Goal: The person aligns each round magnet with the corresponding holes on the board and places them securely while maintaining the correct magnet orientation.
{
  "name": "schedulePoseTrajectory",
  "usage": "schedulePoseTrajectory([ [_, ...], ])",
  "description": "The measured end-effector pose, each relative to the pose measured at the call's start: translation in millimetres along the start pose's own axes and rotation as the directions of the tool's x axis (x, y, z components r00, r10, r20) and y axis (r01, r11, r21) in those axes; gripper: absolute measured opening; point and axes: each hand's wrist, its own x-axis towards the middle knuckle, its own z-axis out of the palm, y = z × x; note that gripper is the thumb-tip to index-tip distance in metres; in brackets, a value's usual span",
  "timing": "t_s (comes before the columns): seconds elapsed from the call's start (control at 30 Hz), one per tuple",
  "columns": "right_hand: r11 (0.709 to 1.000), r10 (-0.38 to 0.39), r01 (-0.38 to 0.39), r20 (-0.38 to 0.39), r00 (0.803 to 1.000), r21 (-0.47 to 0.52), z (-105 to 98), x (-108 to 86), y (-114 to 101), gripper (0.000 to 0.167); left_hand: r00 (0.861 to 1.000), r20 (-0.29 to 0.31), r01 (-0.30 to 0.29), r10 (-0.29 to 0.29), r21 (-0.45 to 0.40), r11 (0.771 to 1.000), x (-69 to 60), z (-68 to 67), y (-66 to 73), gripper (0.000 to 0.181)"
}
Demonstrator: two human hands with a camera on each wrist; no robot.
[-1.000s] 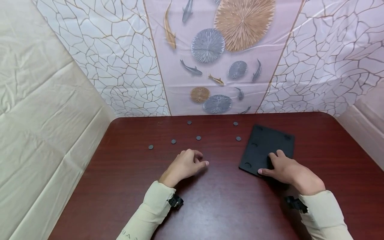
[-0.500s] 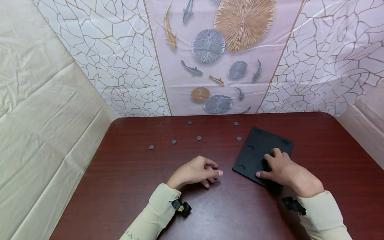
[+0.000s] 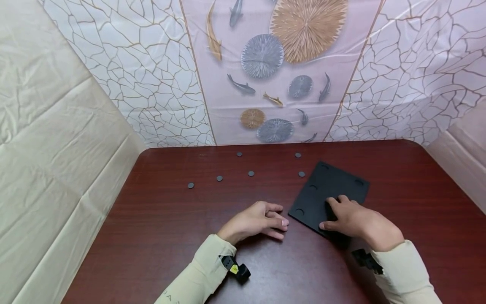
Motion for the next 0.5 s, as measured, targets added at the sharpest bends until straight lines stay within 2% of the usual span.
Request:
schedulePoseTrajectory([
  [0.23,1.000,-0.011,0.011,0.012,1.000,0.004,-3.2,-0.9,-9.3,0.086,1.000,-0.004,-0.005,0.005,0.006,1.000,0.6,-0.4,-0.5,0.066],
  [0.5,1.000,-0.016,0.016,0.007,1.000,0.001,-1.9,-1.5,-10.3,0.086,1.000,-0.022,-0.004,0.004,0.030,1.000,-0.2,1.6,0.5,0.062],
])
